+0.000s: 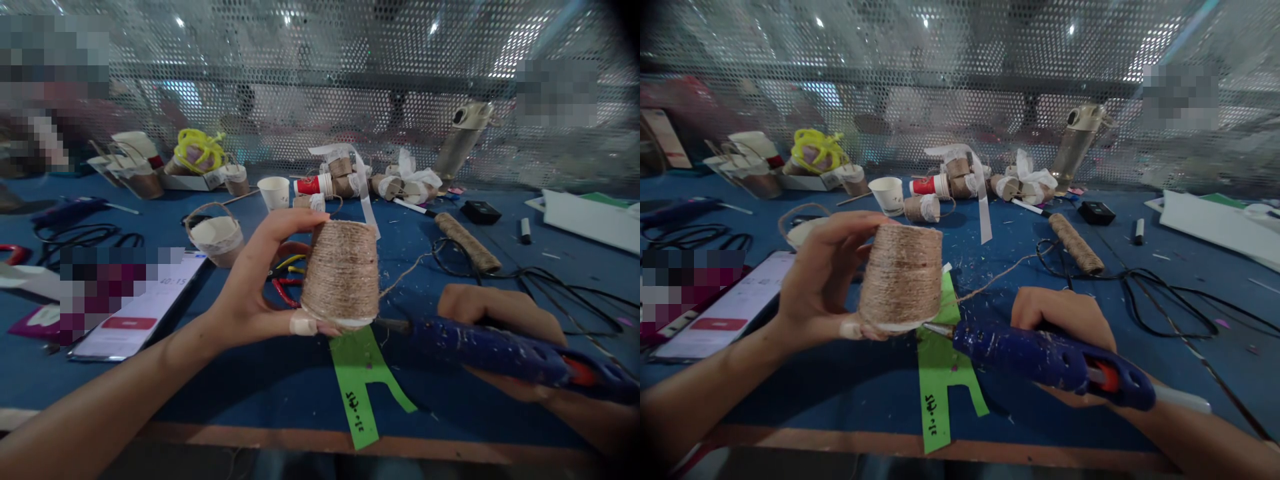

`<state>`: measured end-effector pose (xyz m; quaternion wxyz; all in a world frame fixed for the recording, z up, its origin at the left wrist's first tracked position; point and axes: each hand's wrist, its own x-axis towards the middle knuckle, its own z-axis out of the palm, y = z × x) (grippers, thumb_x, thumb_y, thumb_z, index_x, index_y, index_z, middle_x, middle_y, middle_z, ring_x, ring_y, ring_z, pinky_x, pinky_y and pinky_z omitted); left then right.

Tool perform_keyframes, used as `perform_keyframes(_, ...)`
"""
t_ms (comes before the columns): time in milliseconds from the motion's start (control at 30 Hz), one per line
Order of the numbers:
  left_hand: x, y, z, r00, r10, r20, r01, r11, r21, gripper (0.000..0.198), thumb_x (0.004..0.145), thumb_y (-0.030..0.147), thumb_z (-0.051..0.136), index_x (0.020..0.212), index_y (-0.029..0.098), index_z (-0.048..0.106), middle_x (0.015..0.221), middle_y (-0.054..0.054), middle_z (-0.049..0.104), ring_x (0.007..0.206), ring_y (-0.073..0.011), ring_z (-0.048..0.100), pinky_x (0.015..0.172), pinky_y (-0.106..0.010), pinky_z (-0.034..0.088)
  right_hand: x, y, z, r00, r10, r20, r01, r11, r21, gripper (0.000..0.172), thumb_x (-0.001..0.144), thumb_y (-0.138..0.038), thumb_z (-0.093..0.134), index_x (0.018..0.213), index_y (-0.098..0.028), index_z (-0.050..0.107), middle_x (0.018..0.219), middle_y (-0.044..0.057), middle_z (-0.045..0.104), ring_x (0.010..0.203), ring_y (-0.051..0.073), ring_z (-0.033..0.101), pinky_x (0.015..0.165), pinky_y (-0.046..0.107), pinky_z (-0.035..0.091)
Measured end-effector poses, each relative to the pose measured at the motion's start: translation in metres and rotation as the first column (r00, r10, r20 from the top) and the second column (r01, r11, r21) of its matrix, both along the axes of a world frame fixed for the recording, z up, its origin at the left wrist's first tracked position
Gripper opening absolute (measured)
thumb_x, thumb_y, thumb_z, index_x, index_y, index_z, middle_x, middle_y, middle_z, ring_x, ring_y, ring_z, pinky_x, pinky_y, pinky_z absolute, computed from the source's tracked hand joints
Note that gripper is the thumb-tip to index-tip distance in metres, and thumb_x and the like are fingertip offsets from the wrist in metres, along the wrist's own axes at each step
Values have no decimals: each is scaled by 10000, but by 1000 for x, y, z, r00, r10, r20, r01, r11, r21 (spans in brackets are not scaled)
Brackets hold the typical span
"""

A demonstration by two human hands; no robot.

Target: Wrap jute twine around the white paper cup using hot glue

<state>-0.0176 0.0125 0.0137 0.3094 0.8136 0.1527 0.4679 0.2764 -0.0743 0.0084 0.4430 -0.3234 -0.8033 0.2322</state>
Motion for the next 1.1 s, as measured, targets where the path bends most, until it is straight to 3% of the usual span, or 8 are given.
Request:
perform_keyframes(200, 0, 6, -4, 999, -32, 27, 31, 999, 25, 906, 649, 363, 926, 1436, 256, 489, 1416, -74, 487, 1299, -285, 498, 1039, -352, 531, 2, 0, -5, 1000, -18, -4, 18, 1000, 6, 190, 727, -134, 661, 739, -252, 512, 621, -33, 552, 507, 143, 548, 463, 264, 399)
perform_keyframes(267, 0, 9, -7, 994, -92, 62, 85, 991, 108, 1012, 567, 377, 966, 1445, 211, 489, 1403, -101, 498, 1280, -280, 511, 1020, -323, 540, 3, 0, -7, 1000, -19, -4, 19, 1000, 3, 188, 727, -138, 652, 746, -256, 507, 630, -31, 557, 513, 147, 547, 460, 270, 397)
perform_keyframes(367, 0, 12, -10, 990, -117, 79, 109, 989, 97, 978, 605, 367, 948, 1449, 189, 487, 1409, -112, 491, 1279, -271, 509, 1020, -307, 538, 3, 0, -9, 1000, -12, -3, 12, 1000, 12, 195, 717, -125, 642, 751, -252, 498, 634, -37, 544, 525, 139, 542, 467, 270, 392)
perform_keyframes(500, 0, 11, -10, 992, -101, 72, 94, 992, 88, 954, 623, 404, 933, 1449, 222, 494, 1417, -98, 488, 1290, -280, 504, 984, -314, 556, 4, 1, -10, 1000, -4, -6, 4, 1000, 12, 189, 708, -110, 626, 748, -242, 496, 637, -40, 542, 542, 125, 543, 480, 264, 394)
perform_keyframes(700, -1, 9, -10, 1000, -27, 15, 25, 995, 93, 912, 640, 488, 904, 1439, 318, 498, 1410, -95, 491, 1285, -341, 521, 907, -414, 609, 2, 0, -10, 1000, -13, -8, 13, 999, 32, 171, 720, -162, 642, 757, -247, 498, 635, -42, 554, 530, 122, 553, 460, 256, 403)
perform_keyframes(867, 2, 8, -10, 999, -36, -29, 38, 995, 97, 890, 652, 510, 883, 1434, 301, 511, 1394, -101, 480, 1255, -346, 528, 896, -427, 629, -1, -2, -10, 1000, -20, 8, 20, 999, 44, 186, 847, -329, 631, 754, -251, 490, 614, -37, 562, 516, 119, 567, 452, 244, 417)
perform_keyframes(967, 3, 8, -10, 999, -24, -31, 27, 997, 74, 882, 644, 520, 882, 1423, 324, 516, 1388, -90, 483, 1250, -354, 529, 893, -457, 636, -2, -2, -10, 1000, -12, 6, 12, 999, 51, 337, 924, -531, 558, 752, -250, 484, 602, -33, 557, 508, 120, 571, 450, 243, 426)
perform_keyframes(1100, 1, 9, -10, 1000, -2, -12, 3, 999, 47, 912, 605, 497, 912, 1411, 362, 508, 1380, -81, 496, 1230, -350, 542, 888, -496, 638, 0, -1, -10, 1000, -20, 1, 20, 999, 46, 245, 898, -392, 632, 757, -248, 492, 615, -30, 556, 521, 126, 566, 464, 252, 426)
